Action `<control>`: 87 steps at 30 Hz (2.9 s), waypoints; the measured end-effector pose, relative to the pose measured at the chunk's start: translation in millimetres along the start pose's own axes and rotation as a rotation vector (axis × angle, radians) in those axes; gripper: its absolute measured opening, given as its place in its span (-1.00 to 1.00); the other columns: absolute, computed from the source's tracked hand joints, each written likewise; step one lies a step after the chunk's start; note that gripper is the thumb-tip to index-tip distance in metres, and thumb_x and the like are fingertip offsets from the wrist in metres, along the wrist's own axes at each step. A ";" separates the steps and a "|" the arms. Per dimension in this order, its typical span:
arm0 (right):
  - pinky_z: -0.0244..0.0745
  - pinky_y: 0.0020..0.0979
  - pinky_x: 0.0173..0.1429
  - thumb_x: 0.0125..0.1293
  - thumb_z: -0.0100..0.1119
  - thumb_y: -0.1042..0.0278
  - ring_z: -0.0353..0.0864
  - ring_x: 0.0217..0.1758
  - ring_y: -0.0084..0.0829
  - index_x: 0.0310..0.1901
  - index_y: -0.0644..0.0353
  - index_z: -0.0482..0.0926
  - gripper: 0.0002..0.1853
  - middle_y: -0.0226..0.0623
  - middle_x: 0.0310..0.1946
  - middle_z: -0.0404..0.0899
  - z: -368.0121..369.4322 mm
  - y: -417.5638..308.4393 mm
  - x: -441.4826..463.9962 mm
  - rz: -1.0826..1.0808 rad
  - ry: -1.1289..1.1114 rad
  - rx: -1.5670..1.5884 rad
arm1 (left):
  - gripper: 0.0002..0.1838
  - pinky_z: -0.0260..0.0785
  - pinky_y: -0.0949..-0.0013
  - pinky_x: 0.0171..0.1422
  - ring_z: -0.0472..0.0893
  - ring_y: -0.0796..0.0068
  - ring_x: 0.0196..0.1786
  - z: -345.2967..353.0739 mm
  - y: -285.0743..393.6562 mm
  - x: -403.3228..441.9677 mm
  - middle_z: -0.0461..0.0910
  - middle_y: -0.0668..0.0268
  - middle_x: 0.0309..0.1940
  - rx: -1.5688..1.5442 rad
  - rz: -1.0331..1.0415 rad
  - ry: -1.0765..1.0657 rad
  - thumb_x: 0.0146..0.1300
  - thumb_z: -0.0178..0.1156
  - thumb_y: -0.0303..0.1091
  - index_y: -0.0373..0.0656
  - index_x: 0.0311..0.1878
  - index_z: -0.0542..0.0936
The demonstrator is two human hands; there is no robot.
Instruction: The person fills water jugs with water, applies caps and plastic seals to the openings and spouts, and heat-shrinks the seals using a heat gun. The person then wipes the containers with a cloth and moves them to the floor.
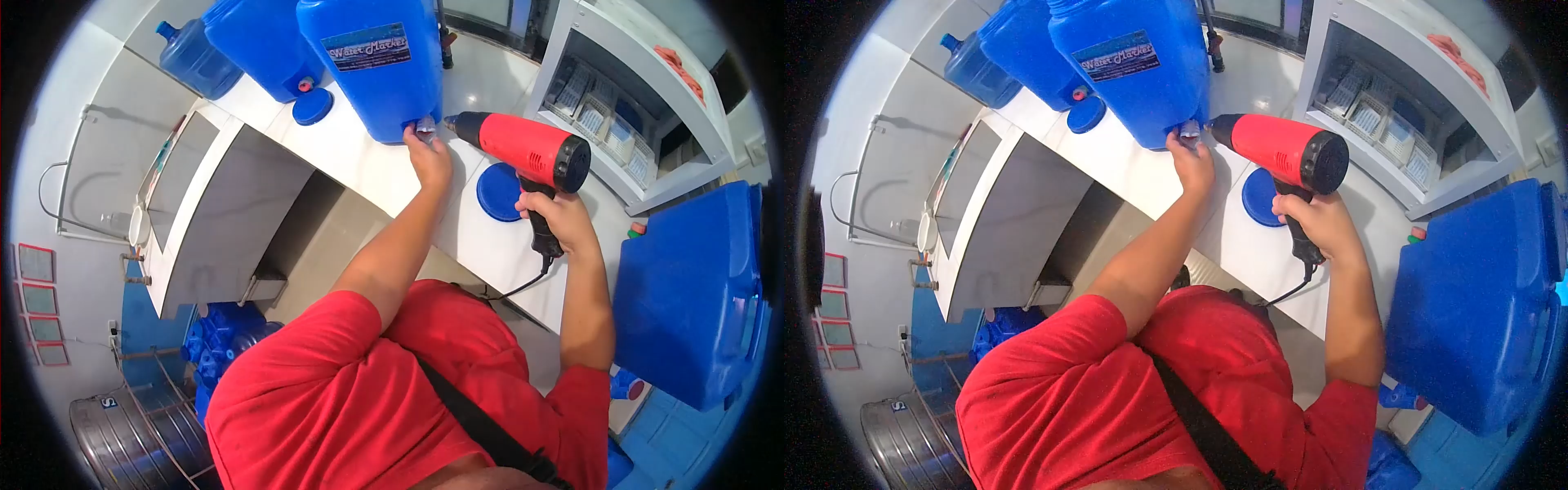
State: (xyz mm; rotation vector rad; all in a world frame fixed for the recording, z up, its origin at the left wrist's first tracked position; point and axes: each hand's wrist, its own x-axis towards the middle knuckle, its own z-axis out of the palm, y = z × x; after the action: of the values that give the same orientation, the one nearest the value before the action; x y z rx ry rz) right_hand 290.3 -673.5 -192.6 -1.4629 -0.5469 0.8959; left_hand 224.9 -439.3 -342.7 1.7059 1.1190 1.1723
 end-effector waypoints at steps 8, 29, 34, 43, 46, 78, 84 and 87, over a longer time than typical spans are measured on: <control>0.60 -0.41 -0.20 0.13 0.32 0.41 0.64 -0.33 -0.48 -0.02 0.28 0.57 -0.64 -0.31 -0.29 0.61 -0.8 32.5 25.6 0.007 -0.005 0.001 | -0.37 0.25 0.17 0.42 0.46 0.01 0.33 6.0 -19.4 3.7 0.37 -0.20 0.24 -0.074 -0.018 -0.046 0.20 0.02 -0.62 -0.38 0.34 0.07; 0.64 -0.32 -0.21 0.05 0.21 0.38 0.68 -0.25 -0.31 0.26 0.44 0.39 -0.33 0.09 0.23 0.50 -17.2 -51.6 -24.5 -0.337 -0.033 0.245 | -0.86 0.34 0.18 0.05 0.50 0.33 -0.04 -9.4 -34.9 39.0 0.44 0.23 -0.15 -1.212 -0.710 -0.228 0.17 -0.01 -0.53 -0.20 -0.18 0.37; 0.47 -0.48 -0.29 0.21 0.24 0.17 0.58 -0.42 -0.53 -0.13 0.30 0.67 -0.65 -0.29 -0.45 0.64 -45.0 -152.5 -15.4 -0.570 0.275 -0.142 | -0.69 0.43 0.33 -0.08 0.57 0.42 -0.15 -17.5 10.1 43.1 0.57 0.30 -0.21 -1.077 -1.203 -0.258 0.38 -0.04 -0.08 -0.15 -0.17 0.43; 0.57 -0.19 -0.03 0.09 0.38 0.01 0.71 -0.19 -0.08 -0.03 0.29 0.64 -0.46 -0.02 -0.23 0.72 -111.9 -265.7 93.0 -0.348 0.615 -1.478 | -0.64 0.31 0.59 -0.56 0.48 0.69 -0.54 -1.1 11.5 62.5 0.57 0.53 -0.50 -1.208 -1.308 -0.337 0.46 -0.15 0.05 0.01 -0.22 0.47; 0.56 -0.13 0.07 0.07 0.39 0.06 0.69 -0.06 0.01 -0.04 0.30 0.65 -0.48 0.07 -0.14 0.70 -105.2 -275.8 103.9 -0.146 0.617 -1.734 | -0.70 0.33 0.58 -0.55 0.47 0.68 -0.56 -3.5 10.1 65.6 0.57 0.53 -0.49 -1.174 -1.292 -0.441 0.45 -0.10 -0.03 0.00 -0.24 0.47; 0.53 -0.11 0.14 0.43 0.05 0.32 0.63 0.07 -0.02 0.15 0.33 0.52 -0.65 -0.03 0.13 0.59 32.2 17.9 268.3 -0.578 1.289 -0.459 | -0.67 0.48 0.40 0.04 0.61 0.53 -0.09 -379.3 4.2 607.1 0.65 0.30 -0.09 -0.053 0.581 -0.455 0.40 0.25 -0.29 -0.24 0.13 0.53; 0.57 -0.36 -0.15 0.40 0.06 0.57 0.62 -0.26 -0.29 -0.10 0.41 0.44 -0.89 0.03 -0.20 0.62 279.6 -116.1 170.2 -1.487 1.486 -0.092 | -0.72 0.43 0.25 0.24 0.62 0.16 0.17 -295.1 77.5 702.6 0.66 0.11 0.00 0.334 1.407 -0.305 0.32 0.32 -0.24 -0.13 0.02 0.60; 0.58 -0.32 -0.12 0.35 0.00 0.68 0.60 -0.21 -0.24 -0.10 0.42 0.45 -0.87 0.03 -0.21 0.59 362.9 -130.4 208.7 -1.548 0.809 -0.471 | -0.61 0.38 0.10 0.32 0.61 0.00 0.09 -261.2 119.6 687.1 0.67 0.05 -0.06 -0.177 0.423 -0.770 0.29 0.27 -0.04 -0.23 -0.09 0.64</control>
State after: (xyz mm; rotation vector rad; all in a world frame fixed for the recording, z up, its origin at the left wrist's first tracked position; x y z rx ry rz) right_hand 148.1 -274.4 -79.4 -1.1537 -1.0126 -1.0427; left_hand 135.3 198.1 32.0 2.0345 0.1866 0.6887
